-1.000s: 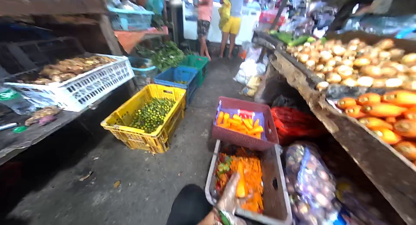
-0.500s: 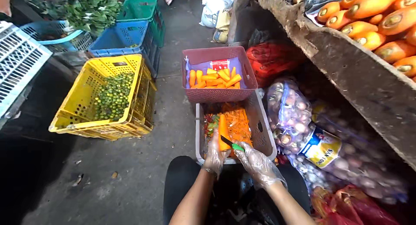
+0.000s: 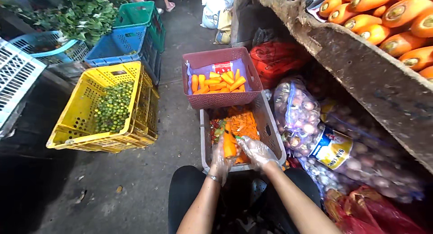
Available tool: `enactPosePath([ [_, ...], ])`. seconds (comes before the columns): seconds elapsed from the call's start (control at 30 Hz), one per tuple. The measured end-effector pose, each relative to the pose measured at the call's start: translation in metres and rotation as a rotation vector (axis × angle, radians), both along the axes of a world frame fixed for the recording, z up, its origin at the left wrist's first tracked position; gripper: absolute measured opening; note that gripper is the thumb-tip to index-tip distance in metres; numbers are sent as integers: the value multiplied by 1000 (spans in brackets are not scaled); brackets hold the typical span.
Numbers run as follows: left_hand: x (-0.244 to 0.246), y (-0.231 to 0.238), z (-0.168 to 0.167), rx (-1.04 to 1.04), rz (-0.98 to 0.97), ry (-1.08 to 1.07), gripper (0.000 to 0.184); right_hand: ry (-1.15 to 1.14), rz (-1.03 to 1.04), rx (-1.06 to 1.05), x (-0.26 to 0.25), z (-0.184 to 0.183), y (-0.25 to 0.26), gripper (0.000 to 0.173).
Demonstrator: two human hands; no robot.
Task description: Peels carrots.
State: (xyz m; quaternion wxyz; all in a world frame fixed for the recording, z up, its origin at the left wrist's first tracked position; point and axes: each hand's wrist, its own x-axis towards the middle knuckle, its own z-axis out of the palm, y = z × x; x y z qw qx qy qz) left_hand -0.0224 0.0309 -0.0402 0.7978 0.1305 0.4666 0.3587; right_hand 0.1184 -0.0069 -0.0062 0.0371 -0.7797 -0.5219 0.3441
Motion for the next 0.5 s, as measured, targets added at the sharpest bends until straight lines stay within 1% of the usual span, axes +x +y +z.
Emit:
enactPosePath([
  [0.07,0,-4,0,-33,-31,-69,53,-28,-120,-41,15,-8,12,62],
  [0.13,-2,-4,4,-65,-5,-93,52,-50,-210,-60,33,-18,15,62],
  [0.23,-6,1,8,-61,21,-142,53,-46,-255,-19,49,-22,4,62],
  [0.33,-3,-1,16,-62,52,-194,55,80,-290,102,56,-26,-9,58],
  [0.4,-2,-2,19,-20,69,-233,54,240,-358,175,56,-29,-17,56],
  [0.43,-2,-3,16,10,62,-241,53,296,-376,215,55,-28,-22,55],
  [0.5,-2,-7,5,46,29,-230,51,336,-366,265,45,-20,-35,51],
])
